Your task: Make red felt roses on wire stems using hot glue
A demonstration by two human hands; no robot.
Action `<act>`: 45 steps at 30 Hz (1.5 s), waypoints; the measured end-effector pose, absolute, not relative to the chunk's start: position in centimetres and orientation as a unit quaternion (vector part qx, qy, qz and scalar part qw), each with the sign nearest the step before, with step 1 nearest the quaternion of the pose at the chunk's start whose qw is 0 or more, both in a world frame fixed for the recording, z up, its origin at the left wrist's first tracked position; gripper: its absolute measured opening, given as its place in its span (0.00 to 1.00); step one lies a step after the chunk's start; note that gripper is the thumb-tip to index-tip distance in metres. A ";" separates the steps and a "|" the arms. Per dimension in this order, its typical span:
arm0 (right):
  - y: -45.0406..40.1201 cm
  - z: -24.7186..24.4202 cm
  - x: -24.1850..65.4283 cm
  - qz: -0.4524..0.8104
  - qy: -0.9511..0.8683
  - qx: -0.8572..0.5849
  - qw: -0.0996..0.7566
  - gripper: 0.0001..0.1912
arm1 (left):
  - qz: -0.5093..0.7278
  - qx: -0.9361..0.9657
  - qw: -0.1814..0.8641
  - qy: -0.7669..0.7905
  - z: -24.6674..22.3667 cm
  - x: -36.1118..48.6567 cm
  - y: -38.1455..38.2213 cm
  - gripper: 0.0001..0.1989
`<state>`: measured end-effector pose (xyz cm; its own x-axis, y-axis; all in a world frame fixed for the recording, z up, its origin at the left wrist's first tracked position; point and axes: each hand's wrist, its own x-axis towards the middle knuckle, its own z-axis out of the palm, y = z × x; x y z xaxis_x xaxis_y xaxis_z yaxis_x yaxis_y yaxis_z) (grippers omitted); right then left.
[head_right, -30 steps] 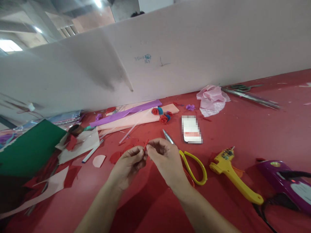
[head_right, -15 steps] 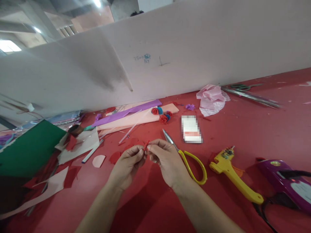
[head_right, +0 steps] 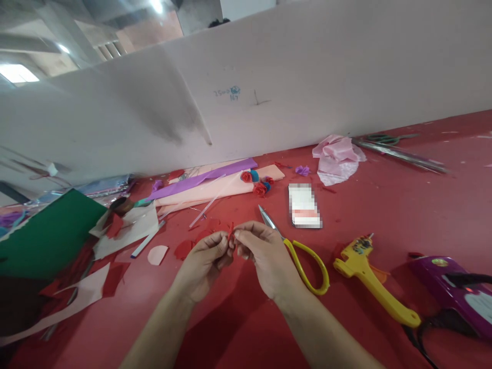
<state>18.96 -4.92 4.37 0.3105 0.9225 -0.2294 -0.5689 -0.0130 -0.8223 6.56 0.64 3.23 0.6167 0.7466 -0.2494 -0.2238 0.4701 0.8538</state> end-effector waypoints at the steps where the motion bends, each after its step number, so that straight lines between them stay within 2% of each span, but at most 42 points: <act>1: -5.0 4.4 19.0 0.541 -0.208 -0.456 0.676 0.04 | 0.305 0.417 0.796 0.315 3.2 6.6 0.7 0.10; 8: -5.1 4.1 18.8 0.432 -0.308 -0.516 0.672 0.03 | 0.314 0.461 0.765 0.323 2.9 6.6 0.7 0.09; 18: -5.1 4.3 18.8 0.464 -0.271 -0.519 0.665 0.02 | 0.343 0.581 0.645 0.358 2.5 6.4 0.7 0.08; 24: -5.0 4.3 19.0 0.566 -0.183 -0.444 0.670 0.05 | 0.344 0.561 0.665 0.353 2.3 6.5 0.7 0.08; 28: -5.0 4.1 19.2 0.591 -0.164 -0.410 0.675 0.05 | 0.348 0.535 0.689 0.344 2.3 6.6 0.7 0.09; 36: -5.2 4.6 19.3 0.516 -0.226 -0.468 0.681 0.07 | 0.326 0.498 0.740 0.313 2.5 6.7 0.8 0.11; 45: -5.1 4.7 19.0 0.452 -0.264 -0.530 0.667 0.04 | 0.330 0.588 0.646 0.358 2.4 6.4 0.8 0.10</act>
<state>19.03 -5.13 4.69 0.4516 0.8831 -0.1271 -0.3243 0.0297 -0.9455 6.37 0.75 2.41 0.5259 0.8473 -0.0744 -0.0054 0.0908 0.9959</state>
